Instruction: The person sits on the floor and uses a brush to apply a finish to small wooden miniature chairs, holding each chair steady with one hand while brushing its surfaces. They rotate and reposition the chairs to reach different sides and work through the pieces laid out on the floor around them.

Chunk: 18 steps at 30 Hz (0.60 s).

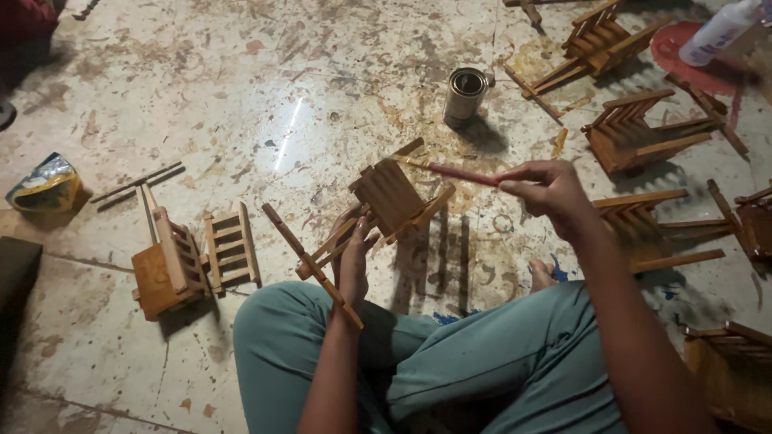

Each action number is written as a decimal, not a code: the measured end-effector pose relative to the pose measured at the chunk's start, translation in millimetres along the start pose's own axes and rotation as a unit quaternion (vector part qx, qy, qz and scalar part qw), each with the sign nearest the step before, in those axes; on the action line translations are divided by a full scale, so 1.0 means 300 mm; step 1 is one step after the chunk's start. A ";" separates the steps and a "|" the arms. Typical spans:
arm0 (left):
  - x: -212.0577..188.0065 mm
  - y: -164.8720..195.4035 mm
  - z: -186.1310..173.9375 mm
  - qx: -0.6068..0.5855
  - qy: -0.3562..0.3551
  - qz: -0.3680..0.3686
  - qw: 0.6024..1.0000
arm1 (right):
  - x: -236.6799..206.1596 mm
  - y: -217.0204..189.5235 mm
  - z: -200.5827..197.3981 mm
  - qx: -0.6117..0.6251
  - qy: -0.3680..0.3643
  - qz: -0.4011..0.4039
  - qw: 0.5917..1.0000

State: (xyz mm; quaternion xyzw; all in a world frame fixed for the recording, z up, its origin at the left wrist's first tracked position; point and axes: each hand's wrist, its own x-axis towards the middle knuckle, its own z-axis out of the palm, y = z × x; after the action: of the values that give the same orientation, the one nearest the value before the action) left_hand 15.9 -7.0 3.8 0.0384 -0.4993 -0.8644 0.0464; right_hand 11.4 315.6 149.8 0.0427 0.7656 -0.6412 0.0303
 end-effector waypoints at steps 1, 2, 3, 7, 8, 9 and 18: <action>0.001 0.001 0.001 0.003 0.001 -0.006 1.000 | 0.009 0.009 0.004 -0.044 0.005 -0.010 0.999; 0.002 0.002 0.001 0.007 0.003 -0.014 1.000 | 0.015 0.019 0.003 -0.086 0.010 -0.019 0.996; 0.002 0.005 -0.002 0.003 -0.001 -0.012 1.000 | 0.018 0.028 0.001 -0.128 0.015 -0.027 0.991; -0.004 0.011 -0.007 -0.014 -0.020 -0.006 1.000 | 0.010 0.044 -0.022 -0.222 0.041 -0.148 0.963; -0.005 0.013 -0.006 -0.019 -0.026 -0.003 0.999 | 0.003 0.043 -0.023 -0.194 0.048 -0.089 0.976; -0.007 0.014 -0.005 -0.011 -0.020 -0.012 1.000 | -0.005 0.041 -0.018 -0.165 0.055 -0.030 0.984; -0.014 0.033 -0.008 0.038 -0.012 -0.056 0.998 | -0.097 0.002 0.061 0.003 0.044 -0.069 0.997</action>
State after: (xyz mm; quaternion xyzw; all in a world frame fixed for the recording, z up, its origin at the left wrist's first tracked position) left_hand 20.9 -13.4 11.3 0.0574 -0.5293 -0.8464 -0.0092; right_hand 40.2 297.0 149.0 0.0182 0.7651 -0.6418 -0.0482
